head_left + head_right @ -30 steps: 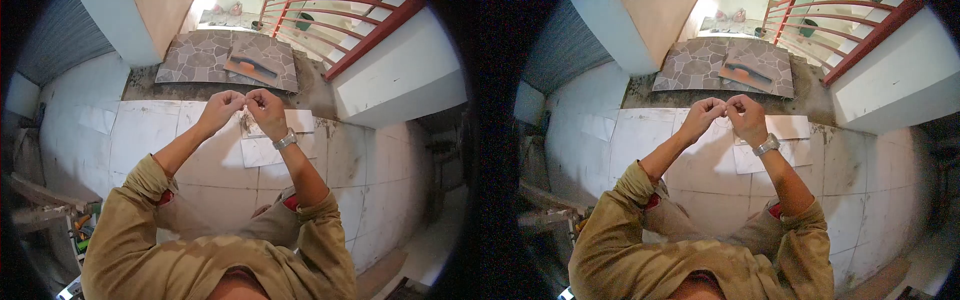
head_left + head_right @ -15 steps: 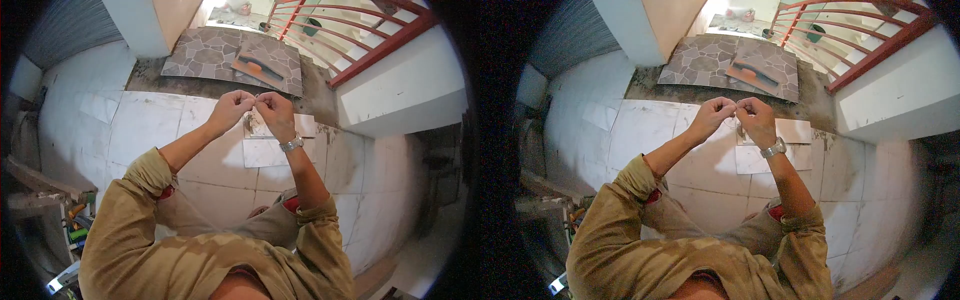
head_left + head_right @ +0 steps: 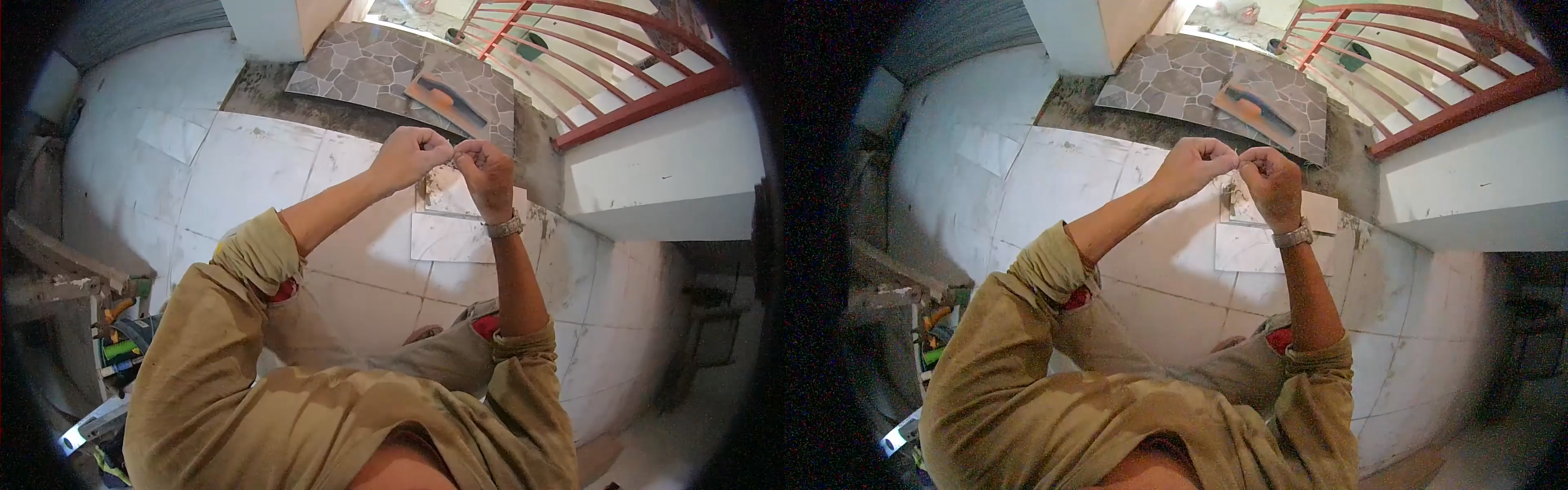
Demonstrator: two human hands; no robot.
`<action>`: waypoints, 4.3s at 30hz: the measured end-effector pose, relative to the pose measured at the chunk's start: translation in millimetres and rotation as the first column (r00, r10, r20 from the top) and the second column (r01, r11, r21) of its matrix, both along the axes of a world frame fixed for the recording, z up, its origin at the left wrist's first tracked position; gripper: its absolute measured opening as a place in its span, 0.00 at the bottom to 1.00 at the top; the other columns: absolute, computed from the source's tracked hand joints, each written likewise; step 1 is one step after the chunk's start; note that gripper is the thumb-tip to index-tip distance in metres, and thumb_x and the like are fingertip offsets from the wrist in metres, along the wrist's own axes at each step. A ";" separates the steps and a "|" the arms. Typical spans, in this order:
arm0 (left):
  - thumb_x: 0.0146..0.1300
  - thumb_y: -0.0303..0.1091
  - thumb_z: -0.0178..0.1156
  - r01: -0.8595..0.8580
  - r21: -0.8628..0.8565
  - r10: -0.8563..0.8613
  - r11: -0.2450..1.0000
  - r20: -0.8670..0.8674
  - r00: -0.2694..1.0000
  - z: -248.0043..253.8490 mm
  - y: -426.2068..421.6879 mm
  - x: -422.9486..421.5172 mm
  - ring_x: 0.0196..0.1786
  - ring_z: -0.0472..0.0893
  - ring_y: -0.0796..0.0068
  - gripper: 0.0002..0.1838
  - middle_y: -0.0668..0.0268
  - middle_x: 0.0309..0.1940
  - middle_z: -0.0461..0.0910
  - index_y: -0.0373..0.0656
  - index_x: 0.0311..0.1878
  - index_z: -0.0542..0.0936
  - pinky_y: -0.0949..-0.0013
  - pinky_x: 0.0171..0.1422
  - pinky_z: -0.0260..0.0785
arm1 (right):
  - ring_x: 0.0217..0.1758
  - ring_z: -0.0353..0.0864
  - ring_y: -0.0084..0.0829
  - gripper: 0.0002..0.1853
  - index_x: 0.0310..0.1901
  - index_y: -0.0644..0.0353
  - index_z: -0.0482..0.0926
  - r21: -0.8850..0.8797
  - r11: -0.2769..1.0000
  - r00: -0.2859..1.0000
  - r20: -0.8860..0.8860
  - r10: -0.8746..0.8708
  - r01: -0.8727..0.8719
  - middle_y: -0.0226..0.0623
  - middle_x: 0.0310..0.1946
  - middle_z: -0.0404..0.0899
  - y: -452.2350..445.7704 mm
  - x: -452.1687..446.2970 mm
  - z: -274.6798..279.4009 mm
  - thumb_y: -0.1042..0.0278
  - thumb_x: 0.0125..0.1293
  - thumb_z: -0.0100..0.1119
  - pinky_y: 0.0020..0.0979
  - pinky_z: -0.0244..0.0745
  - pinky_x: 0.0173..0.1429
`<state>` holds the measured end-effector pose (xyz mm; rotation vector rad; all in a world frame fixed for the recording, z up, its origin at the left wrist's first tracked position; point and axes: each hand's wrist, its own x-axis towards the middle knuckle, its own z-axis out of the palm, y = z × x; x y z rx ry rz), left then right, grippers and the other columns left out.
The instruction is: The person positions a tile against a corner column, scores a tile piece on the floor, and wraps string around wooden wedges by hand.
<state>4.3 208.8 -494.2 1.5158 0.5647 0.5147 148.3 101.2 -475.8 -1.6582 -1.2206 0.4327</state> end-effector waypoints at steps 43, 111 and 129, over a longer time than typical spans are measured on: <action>0.65 0.35 0.63 -0.048 -0.638 -0.081 0.769 -0.171 0.982 259.6 -196.9 -116.8 0.33 0.77 0.85 0.07 0.75 0.30 0.81 0.42 0.39 0.84 0.77 0.39 0.70 | 0.34 0.83 0.26 0.05 0.36 0.64 0.83 -0.293 0.956 0.973 -0.223 -0.062 -0.007 0.37 0.32 0.85 -194.6 -107.3 268.8 0.72 0.62 0.62 0.30 0.78 0.42; 0.62 0.31 0.59 0.186 0.335 -0.126 0.924 -0.195 0.973 598.7 -206.6 -187.5 0.32 0.83 0.66 0.08 0.54 0.28 0.83 0.35 0.37 0.80 0.68 0.43 0.74 | 0.31 0.79 0.22 0.06 0.40 0.64 0.78 -0.279 0.948 0.921 -0.389 0.034 -0.153 0.34 0.27 0.80 -224.7 -178.4 557.7 0.73 0.64 0.59 0.27 0.75 0.35; 0.70 0.31 0.55 0.082 0.054 -0.071 0.995 -0.181 0.981 570.4 -249.4 -210.4 0.35 0.78 0.79 0.07 0.65 0.31 0.80 0.36 0.41 0.75 0.74 0.44 0.71 | 0.26 0.75 0.20 0.03 0.36 0.64 0.77 -0.112 0.989 0.779 -0.627 0.005 -0.096 0.31 0.24 0.78 -258.9 -215.3 558.3 0.75 0.64 0.56 0.25 0.71 0.31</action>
